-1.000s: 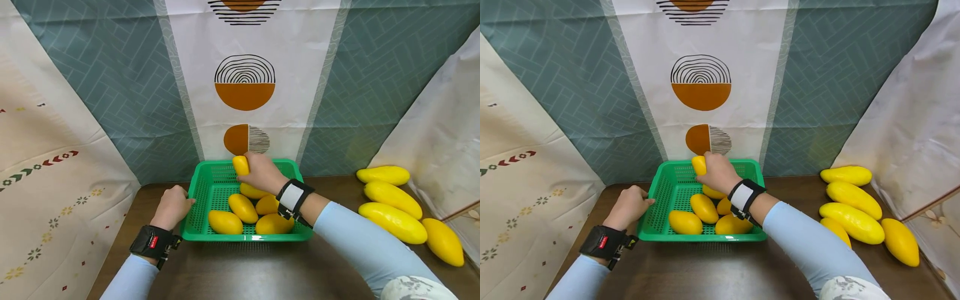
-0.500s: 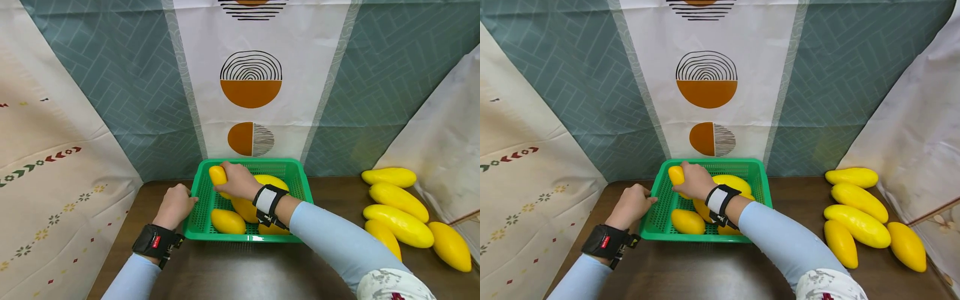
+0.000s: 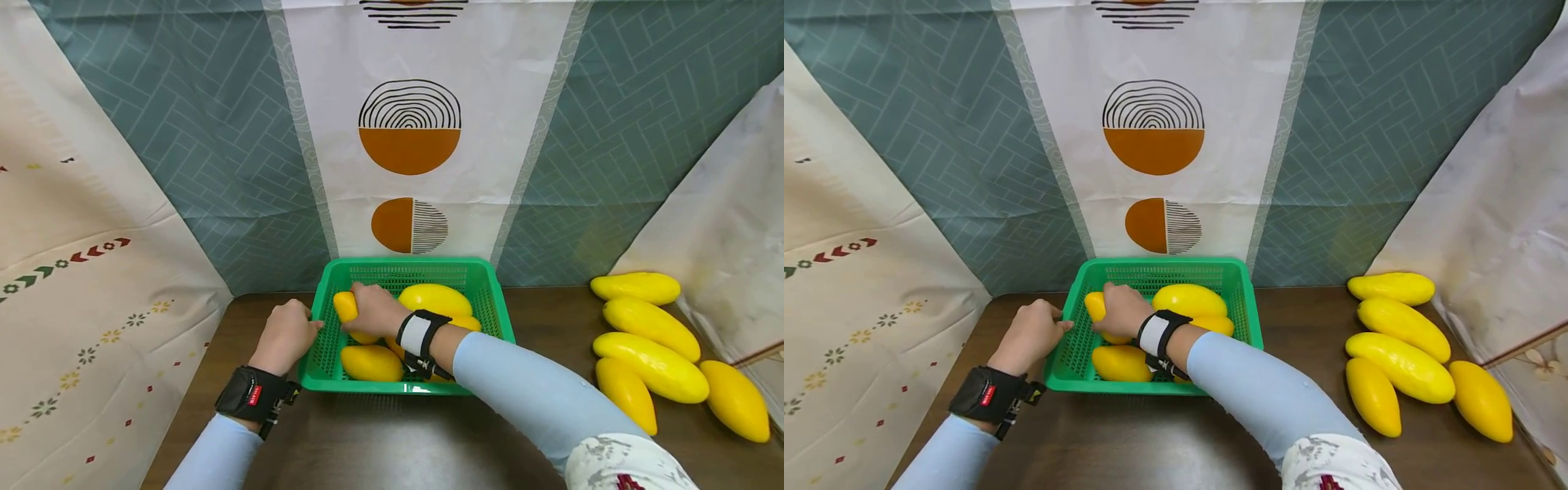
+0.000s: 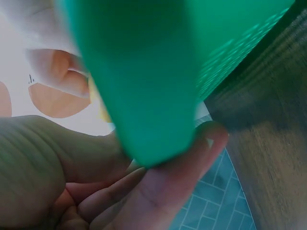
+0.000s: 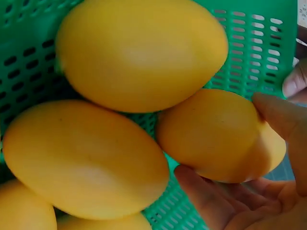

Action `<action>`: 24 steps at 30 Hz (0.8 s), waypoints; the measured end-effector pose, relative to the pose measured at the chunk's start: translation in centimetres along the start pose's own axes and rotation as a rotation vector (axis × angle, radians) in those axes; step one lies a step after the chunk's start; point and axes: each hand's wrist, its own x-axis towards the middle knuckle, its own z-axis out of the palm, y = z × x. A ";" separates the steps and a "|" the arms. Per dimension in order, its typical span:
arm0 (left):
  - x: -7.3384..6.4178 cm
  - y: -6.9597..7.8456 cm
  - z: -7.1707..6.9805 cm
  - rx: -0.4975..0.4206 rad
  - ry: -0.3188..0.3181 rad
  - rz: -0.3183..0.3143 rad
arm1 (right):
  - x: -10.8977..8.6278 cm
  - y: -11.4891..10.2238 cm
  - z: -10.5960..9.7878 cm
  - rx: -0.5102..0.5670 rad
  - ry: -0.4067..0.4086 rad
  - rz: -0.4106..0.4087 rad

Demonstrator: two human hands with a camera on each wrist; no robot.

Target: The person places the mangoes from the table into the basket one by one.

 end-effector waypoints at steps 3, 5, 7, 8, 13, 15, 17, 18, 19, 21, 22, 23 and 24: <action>0.0 0.0 0.1 0.002 0.013 0.004 | 0.1 -0.3 0.6 -0.051 -0.024 0.013; 0.1 0.0 0.1 0.009 0.023 0.008 | 0.1 -0.4 0.9 -0.079 -0.033 0.017; 0.1 0.0 0.2 0.017 0.035 0.011 | 0.1 -0.5 1.1 -0.107 -0.038 0.023; 0.1 0.0 0.2 0.019 0.039 0.009 | 0.0 -0.6 1.1 -0.123 -0.041 0.023; 0.2 -0.1 0.3 0.031 0.038 0.000 | 0.0 -0.8 1.4 -0.170 -0.083 0.024; 0.2 -0.2 0.2 0.033 0.032 -0.003 | 0.0 -0.8 1.4 -0.169 -0.099 0.020; 0.2 -0.2 0.2 0.032 0.027 -0.004 | 0.0 -0.7 1.5 -0.154 -0.108 0.017; 0.2 -0.3 0.1 0.032 0.025 -0.003 | 0.1 -0.6 1.5 -0.146 -0.116 0.014; 0.1 -0.2 0.1 0.032 0.023 -0.008 | 0.1 -0.6 1.4 -0.138 -0.122 0.012; 0.0 -0.1 0.0 0.039 0.019 -0.021 | 0.0 -0.3 1.3 -0.120 -0.139 0.011; 0.0 0.0 0.0 0.043 0.017 -0.027 | -0.1 -0.2 1.2 -0.112 -0.148 0.009; 0.0 0.1 0.0 0.046 0.015 -0.035 | -0.1 -0.1 1.1 -0.101 -0.155 0.008; 0.0 0.1 0.0 0.050 0.012 -0.041 | -0.2 0.0 0.9 -0.087 -0.160 0.007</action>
